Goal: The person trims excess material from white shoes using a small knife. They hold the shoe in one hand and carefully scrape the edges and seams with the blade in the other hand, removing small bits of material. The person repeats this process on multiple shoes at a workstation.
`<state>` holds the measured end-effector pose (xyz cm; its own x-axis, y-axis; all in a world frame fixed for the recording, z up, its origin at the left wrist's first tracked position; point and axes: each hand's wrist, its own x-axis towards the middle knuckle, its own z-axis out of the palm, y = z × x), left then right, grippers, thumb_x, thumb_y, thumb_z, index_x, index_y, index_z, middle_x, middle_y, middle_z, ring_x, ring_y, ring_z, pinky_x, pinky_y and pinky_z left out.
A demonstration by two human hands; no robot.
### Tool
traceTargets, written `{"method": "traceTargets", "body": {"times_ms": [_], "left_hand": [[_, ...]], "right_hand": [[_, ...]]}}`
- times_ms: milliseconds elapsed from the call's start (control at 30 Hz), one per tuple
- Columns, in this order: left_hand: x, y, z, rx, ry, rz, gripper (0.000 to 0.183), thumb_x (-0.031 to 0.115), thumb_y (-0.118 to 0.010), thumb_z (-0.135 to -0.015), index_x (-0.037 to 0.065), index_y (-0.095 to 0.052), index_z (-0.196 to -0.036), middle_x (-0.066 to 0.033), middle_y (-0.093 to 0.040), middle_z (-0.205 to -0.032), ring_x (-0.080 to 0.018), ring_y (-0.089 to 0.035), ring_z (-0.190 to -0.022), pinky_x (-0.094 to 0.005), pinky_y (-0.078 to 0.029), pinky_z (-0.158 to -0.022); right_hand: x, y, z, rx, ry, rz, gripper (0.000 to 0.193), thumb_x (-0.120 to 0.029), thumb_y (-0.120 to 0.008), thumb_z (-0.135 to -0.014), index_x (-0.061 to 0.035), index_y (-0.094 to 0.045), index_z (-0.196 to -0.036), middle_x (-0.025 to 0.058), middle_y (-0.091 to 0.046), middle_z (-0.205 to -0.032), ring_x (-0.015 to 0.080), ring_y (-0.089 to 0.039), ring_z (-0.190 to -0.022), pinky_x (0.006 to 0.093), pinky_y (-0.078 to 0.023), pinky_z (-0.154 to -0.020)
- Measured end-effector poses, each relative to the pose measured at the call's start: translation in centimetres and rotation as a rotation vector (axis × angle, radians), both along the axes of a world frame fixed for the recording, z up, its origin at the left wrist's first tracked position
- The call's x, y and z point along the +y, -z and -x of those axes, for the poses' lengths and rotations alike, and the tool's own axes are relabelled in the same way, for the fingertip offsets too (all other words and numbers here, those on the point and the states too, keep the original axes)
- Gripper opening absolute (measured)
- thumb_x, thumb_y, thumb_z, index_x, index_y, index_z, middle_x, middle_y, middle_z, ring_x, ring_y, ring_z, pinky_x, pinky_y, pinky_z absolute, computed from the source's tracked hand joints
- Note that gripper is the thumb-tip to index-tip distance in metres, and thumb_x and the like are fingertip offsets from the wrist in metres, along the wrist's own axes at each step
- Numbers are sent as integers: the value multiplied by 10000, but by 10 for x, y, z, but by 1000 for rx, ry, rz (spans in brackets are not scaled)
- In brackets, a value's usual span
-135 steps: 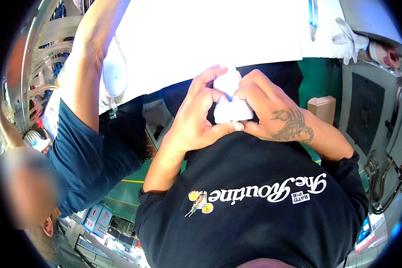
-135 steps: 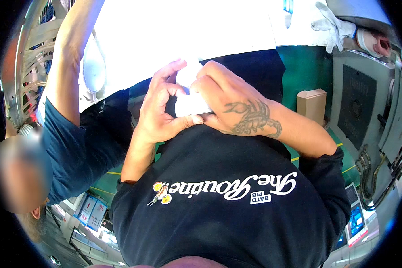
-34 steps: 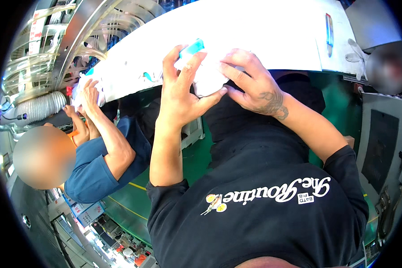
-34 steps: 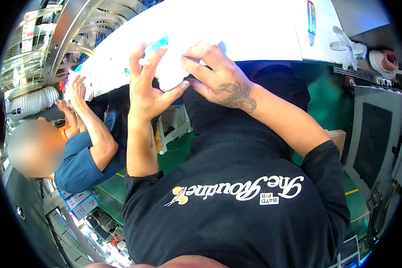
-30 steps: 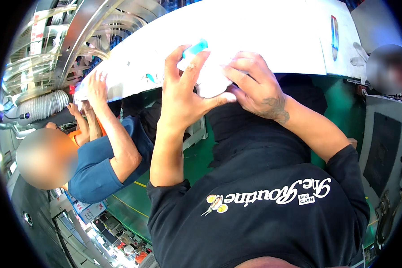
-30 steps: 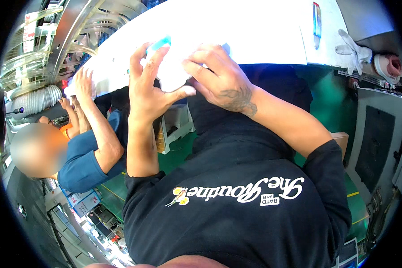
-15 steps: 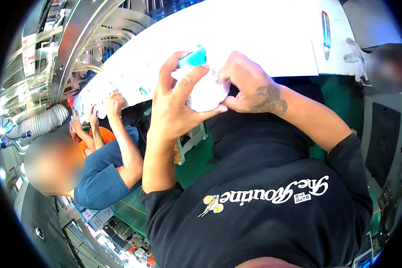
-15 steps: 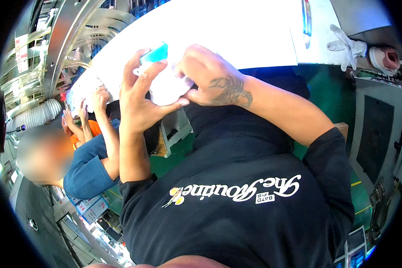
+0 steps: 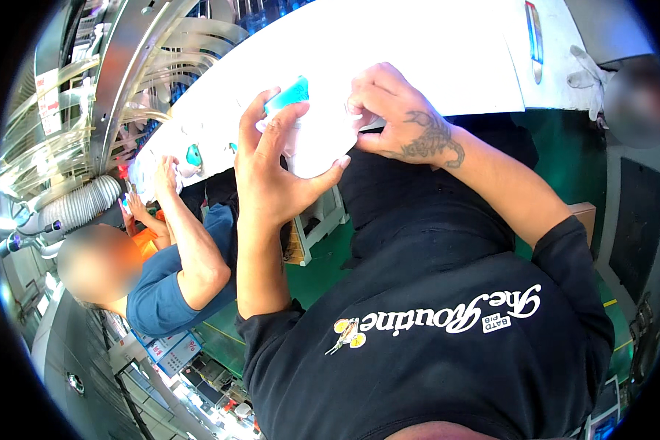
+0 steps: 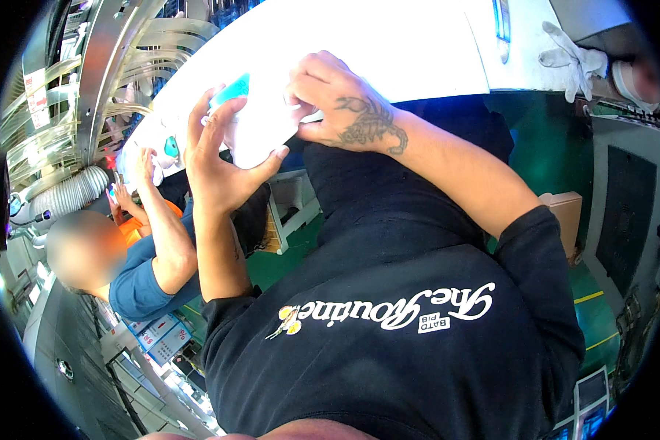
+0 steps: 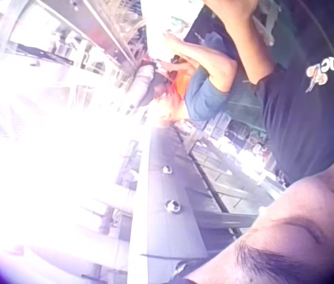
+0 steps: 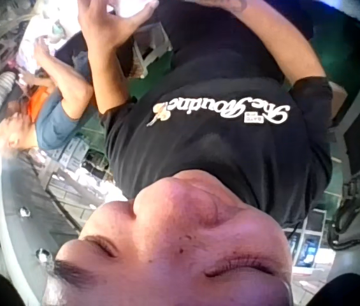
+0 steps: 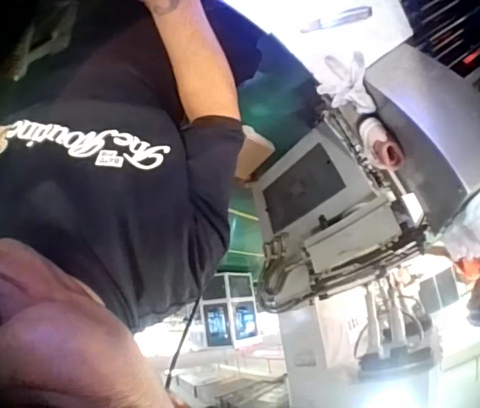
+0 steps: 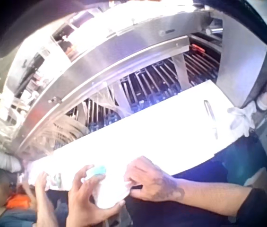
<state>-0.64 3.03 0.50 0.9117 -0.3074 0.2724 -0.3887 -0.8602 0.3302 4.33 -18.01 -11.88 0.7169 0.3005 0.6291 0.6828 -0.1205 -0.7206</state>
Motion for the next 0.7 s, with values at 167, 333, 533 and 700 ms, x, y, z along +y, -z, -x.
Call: {"method": "traceTargets", "body": {"times_ms": [167,333,533,700], "left_hand": [[11,1,-2,20,-38,13,733,302,-969,-611,88,-734,-1273,-208,-613,-1431,-353,-677,-1220,-466,-576,-965],[17,3,-3,-38,48,-30,751,305,-983,-623,112,-702,-1292,-214,-550,-1447,-362,-712,-1130,-450,-638,-866],[8,0,0,-4,11,3,761,318,-982,-611,105,-728,-1296,-206,-628,-1424,-350,-701,-1187,-448,-595,-934],[24,3,-6,27,38,1,774,306,-986,-612,105,-720,-1311,-218,-601,-1440,-361,-705,-1184,-460,-610,-930]], "right_hand": [[-6,3,0,-219,32,154,259,-129,-835,-790,-94,-615,-923,73,-604,-1014,265,-594,-995,399,-527,-852],[-1,-1,8,-113,27,26,359,-142,-889,-806,-62,-684,-1090,108,-613,-1223,270,-625,-1168,380,-561,-957],[9,15,11,39,13,-38,357,-127,-891,-819,-60,-662,-1083,116,-568,-1342,261,-614,-1221,365,-570,-981],[15,2,3,19,29,53,325,-90,-870,-772,-77,-595,-944,104,-570,-1281,259,-615,-1109,367,-539,-919]]}}
